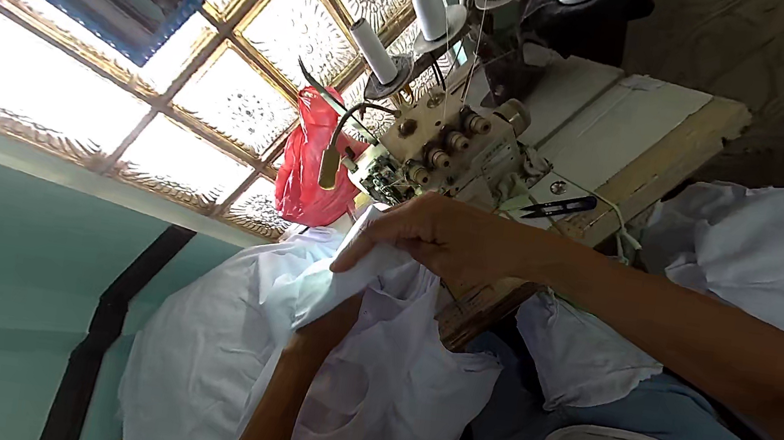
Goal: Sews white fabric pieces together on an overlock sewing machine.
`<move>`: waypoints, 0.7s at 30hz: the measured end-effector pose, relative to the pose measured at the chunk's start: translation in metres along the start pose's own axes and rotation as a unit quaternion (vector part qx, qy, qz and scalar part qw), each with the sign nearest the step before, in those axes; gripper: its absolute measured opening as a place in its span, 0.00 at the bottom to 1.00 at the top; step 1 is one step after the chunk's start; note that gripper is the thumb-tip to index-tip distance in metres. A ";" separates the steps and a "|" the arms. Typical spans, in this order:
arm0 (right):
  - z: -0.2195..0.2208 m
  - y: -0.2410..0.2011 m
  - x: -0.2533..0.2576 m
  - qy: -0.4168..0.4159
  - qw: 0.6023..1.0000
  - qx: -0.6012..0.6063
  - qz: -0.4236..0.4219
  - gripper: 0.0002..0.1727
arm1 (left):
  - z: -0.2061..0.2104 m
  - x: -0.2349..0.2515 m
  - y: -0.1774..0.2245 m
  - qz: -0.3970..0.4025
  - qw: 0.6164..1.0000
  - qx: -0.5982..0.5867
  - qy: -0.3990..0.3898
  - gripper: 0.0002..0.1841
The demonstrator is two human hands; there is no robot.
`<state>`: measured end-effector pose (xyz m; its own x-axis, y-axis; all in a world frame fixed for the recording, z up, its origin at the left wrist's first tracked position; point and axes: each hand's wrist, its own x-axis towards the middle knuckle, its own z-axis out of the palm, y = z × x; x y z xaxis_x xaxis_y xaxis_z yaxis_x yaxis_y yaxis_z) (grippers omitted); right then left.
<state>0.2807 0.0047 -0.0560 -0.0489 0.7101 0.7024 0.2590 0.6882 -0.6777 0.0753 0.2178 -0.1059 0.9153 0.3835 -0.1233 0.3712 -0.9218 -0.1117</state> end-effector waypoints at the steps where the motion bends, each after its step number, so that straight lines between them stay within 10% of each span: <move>1: 0.000 0.000 -0.001 0.003 1.000 -0.001 0.017 0.25 | 0.002 -0.004 0.001 -0.026 1.000 0.005 0.007 0.22; 12: -0.004 0.011 0.002 -0.052 0.985 -0.124 0.106 0.27 | -0.049 -0.024 0.023 -0.045 0.990 -0.066 -0.115 0.23; 16: 0.043 0.049 0.021 -0.250 0.936 -0.199 0.150 0.09 | -0.093 -0.043 0.039 0.294 0.952 -0.079 -0.017 0.13; 21: 0.097 0.088 0.050 -0.391 0.849 -0.258 0.245 0.18 | -0.149 -0.063 0.040 0.326 0.943 -0.017 0.060 0.18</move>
<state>0.2071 0.1153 -0.1011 -0.3876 0.9123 -0.1322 0.8107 0.2692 -0.5199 0.0561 0.1484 0.0444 0.9614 -0.2721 -0.0422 -0.2731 -0.9618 -0.0198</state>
